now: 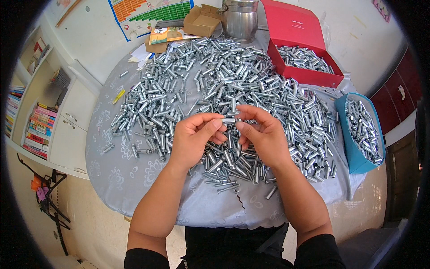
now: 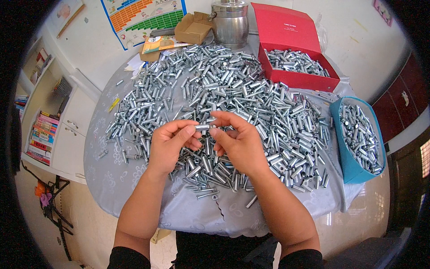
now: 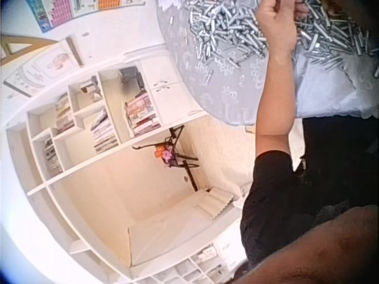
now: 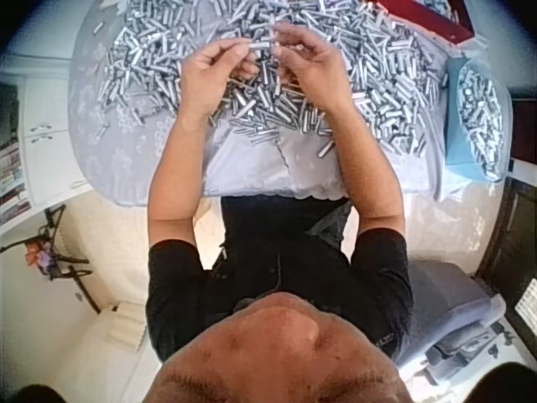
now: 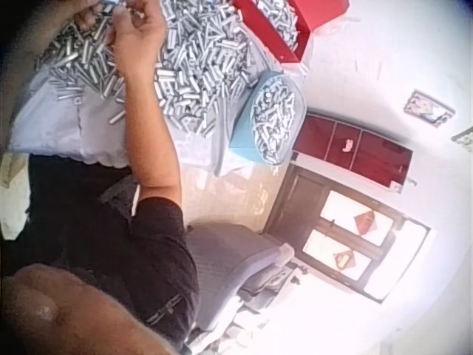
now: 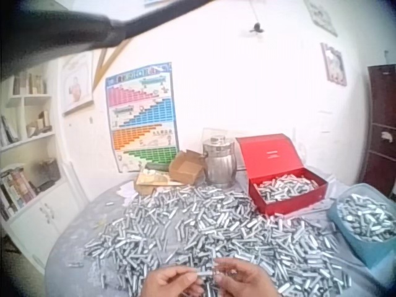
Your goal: The person sits at a table covered with a large pile of small silver metal parts. They repeatedly pick up two separate pieces, a cylindrical tube and a smaller component, and fit them together by hand. The assembled units are placed back onto the table among the loose parts.
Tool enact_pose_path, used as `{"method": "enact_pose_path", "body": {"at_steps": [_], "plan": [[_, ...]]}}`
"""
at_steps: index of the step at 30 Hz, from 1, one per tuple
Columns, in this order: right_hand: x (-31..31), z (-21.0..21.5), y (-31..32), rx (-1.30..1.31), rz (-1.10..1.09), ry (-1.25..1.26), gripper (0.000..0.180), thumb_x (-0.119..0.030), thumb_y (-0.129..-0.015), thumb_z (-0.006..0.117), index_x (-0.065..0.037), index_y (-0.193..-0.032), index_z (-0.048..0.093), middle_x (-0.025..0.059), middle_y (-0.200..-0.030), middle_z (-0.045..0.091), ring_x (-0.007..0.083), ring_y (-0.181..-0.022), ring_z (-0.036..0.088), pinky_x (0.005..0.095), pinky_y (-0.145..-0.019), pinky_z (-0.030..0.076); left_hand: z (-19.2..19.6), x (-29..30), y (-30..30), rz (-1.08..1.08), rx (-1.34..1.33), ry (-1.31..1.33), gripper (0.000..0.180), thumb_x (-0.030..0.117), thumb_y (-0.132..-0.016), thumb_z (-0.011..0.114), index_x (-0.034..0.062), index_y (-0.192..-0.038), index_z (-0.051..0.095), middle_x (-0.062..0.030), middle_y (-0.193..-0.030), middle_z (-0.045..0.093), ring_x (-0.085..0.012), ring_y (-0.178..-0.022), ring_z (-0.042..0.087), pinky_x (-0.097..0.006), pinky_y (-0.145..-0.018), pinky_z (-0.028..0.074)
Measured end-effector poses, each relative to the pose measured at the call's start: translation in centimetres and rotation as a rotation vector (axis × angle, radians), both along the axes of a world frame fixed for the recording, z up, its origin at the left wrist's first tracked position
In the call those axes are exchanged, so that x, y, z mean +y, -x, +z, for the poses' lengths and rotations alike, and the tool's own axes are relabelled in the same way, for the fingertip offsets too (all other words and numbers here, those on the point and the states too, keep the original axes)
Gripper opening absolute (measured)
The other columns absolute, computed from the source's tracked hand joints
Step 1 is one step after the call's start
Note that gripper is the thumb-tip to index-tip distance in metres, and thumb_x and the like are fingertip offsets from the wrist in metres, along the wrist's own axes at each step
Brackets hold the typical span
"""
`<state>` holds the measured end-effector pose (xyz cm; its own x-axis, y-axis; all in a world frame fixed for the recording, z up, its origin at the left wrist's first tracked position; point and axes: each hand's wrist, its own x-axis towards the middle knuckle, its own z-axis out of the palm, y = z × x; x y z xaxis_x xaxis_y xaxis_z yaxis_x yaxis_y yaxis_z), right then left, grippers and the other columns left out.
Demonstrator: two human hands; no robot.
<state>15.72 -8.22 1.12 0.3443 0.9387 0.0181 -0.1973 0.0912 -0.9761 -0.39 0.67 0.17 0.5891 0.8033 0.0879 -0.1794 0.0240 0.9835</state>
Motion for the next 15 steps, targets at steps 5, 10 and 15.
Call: {"method": "enact_pose_path", "body": {"at_steps": [5,10,15], "plan": [[0.0,-0.4,-0.7,-0.047,0.068,0.094,0.020,-0.010,-0.092,0.061,0.000,-0.109,0.060,0.0039,-0.081,0.062,0.0072,-0.055,0.056,0.0209,-0.047,0.046,0.0,0.0,0.1,0.006,-0.009,0.006,0.021,0.013,-0.093,0.060,-0.0024,-0.108,0.064,-0.0110,-0.086,0.068,-0.0162,-0.069,0.067,-0.027,-0.062,0.056],[0.0,0.1,-0.5,0.014,0.074,0.124,0.019,-0.010,-0.093,0.060,0.000,-0.108,0.060,0.0035,-0.082,0.063,0.0070,-0.056,0.056,0.0208,-0.046,0.046,0.1,0.0,0.0,0.001,-0.006,0.006,0.021,0.013,-0.093,0.060,-0.0025,-0.107,0.064,-0.0109,-0.085,0.068,-0.0162,-0.069,0.067,-0.028,-0.062,0.056],[0.1,-0.3,0.0,-0.035,0.005,-0.018,0.019,-0.010,-0.093,0.060,0.000,-0.108,0.060,0.0021,-0.077,0.061,0.0066,-0.056,0.056,0.0204,-0.047,0.046,0.1,0.0,0.0,-0.017,-0.002,0.004,0.022,0.013,-0.093,0.059,-0.0028,-0.108,0.063,-0.0108,-0.086,0.068,-0.0159,-0.070,0.067,-0.027,-0.063,0.056]]}}
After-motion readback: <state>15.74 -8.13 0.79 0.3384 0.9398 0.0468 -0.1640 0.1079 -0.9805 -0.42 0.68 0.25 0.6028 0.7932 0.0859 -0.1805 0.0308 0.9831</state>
